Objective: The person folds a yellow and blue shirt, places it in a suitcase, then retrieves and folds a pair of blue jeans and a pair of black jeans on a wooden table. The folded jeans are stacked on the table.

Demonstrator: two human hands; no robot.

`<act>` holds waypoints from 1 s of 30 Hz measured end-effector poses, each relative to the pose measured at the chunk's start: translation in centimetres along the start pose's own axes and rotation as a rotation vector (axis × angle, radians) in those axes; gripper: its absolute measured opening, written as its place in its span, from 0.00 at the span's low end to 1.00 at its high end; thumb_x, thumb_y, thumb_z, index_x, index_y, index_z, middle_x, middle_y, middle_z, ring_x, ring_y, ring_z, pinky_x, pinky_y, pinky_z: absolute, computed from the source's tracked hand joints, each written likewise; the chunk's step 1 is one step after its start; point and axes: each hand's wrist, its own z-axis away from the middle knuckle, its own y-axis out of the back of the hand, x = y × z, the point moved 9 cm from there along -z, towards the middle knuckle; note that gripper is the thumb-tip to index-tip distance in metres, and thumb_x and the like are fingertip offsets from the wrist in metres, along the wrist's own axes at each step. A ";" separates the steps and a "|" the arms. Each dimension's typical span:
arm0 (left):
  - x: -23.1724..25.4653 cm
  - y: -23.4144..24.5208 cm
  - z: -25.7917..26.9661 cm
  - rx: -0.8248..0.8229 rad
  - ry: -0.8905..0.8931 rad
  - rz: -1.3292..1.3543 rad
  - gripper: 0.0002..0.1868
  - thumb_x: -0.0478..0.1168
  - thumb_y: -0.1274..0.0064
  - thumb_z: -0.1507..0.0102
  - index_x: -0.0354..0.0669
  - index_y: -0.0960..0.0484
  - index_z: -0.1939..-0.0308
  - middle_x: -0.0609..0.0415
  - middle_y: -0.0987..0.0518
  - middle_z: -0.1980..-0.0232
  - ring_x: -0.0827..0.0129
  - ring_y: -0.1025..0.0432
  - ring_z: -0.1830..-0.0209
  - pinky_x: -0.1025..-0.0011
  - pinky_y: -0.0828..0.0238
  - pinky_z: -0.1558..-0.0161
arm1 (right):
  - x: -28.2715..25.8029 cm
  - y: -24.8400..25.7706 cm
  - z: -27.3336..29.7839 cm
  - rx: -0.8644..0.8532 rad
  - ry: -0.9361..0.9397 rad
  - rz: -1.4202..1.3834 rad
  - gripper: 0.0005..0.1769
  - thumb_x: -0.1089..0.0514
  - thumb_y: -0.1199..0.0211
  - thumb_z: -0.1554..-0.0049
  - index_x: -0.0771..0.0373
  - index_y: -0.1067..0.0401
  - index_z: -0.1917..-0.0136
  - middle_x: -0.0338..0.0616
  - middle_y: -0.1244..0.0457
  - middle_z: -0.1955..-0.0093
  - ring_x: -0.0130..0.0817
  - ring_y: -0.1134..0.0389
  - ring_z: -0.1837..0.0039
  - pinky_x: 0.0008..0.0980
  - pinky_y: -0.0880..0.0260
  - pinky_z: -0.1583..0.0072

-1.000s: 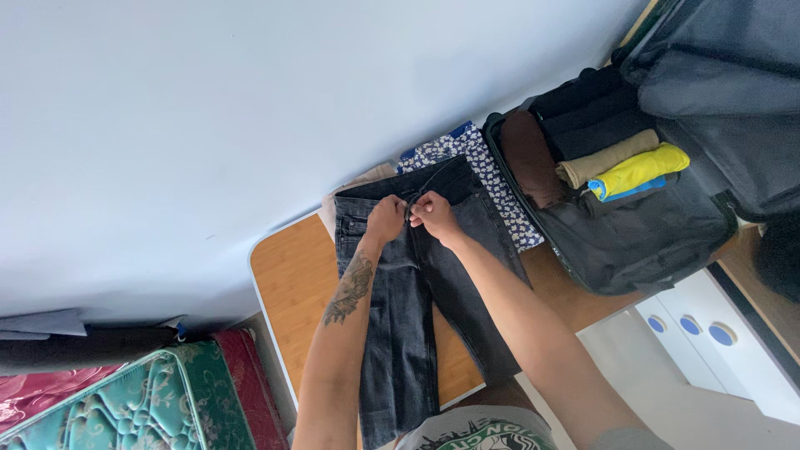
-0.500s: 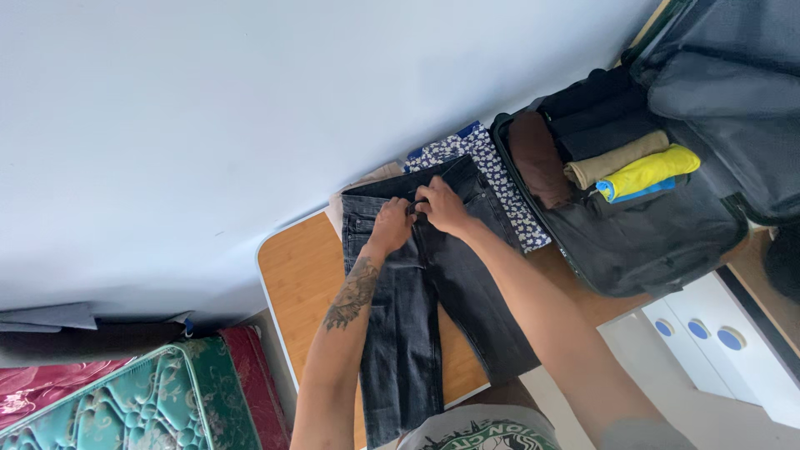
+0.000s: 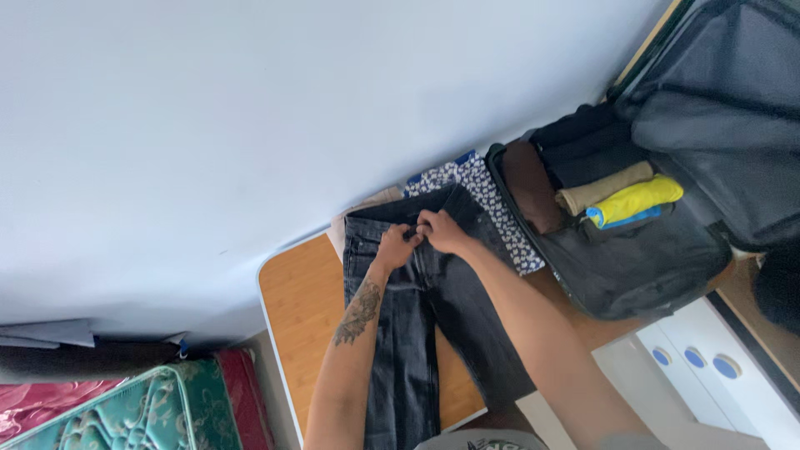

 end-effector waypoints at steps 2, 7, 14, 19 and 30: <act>-0.2 -0.3 -0.6 -0.009 -0.004 -0.005 0.28 0.58 0.39 0.39 0.39 0.17 0.47 0.32 0.21 0.42 0.38 0.28 0.39 0.51 0.29 0.40 | -0.3 0.2 0.3 0.009 -0.020 0.001 0.13 0.51 0.41 0.37 0.60 0.27 0.45 0.55 0.32 0.48 0.57 0.35 0.40 0.53 0.33 0.40; -0.9 -0.1 -0.3 -0.008 0.081 -0.039 0.33 0.58 0.34 0.46 0.42 0.19 0.44 0.37 0.22 0.40 0.43 0.28 0.38 0.52 0.31 0.40 | -1.4 -0.4 0.7 -0.132 -0.066 0.082 0.11 0.52 0.46 0.37 0.57 0.26 0.47 0.52 0.33 0.48 0.54 0.37 0.38 0.56 0.37 0.37; 2.7 1.1 2.0 0.186 -0.091 -0.253 0.25 0.55 0.34 0.46 0.43 0.17 0.53 0.43 0.22 0.48 0.45 0.30 0.41 0.51 0.31 0.40 | 0.0 -1.1 -0.3 -0.231 -0.099 0.106 0.14 0.47 0.45 0.38 0.55 0.24 0.48 0.51 0.32 0.44 0.55 0.37 0.35 0.60 0.41 0.33; 4.2 2.4 3.2 0.190 -0.066 -0.260 0.21 0.52 0.37 0.42 0.45 0.19 0.51 0.45 0.23 0.46 0.45 0.32 0.39 0.46 0.32 0.43 | 0.4 -1.2 -0.5 -0.231 -0.149 0.066 0.15 0.46 0.45 0.38 0.54 0.25 0.45 0.53 0.33 0.40 0.56 0.37 0.34 0.57 0.38 0.33; 6.8 4.3 3.5 -0.099 -0.074 -0.519 0.29 0.60 0.42 0.39 0.47 0.21 0.40 0.48 0.24 0.39 0.45 0.37 0.32 0.46 0.41 0.34 | -1.1 -0.3 0.8 -0.278 -0.120 0.132 0.16 0.44 0.46 0.35 0.54 0.25 0.44 0.50 0.34 0.43 0.52 0.39 0.34 0.57 0.45 0.31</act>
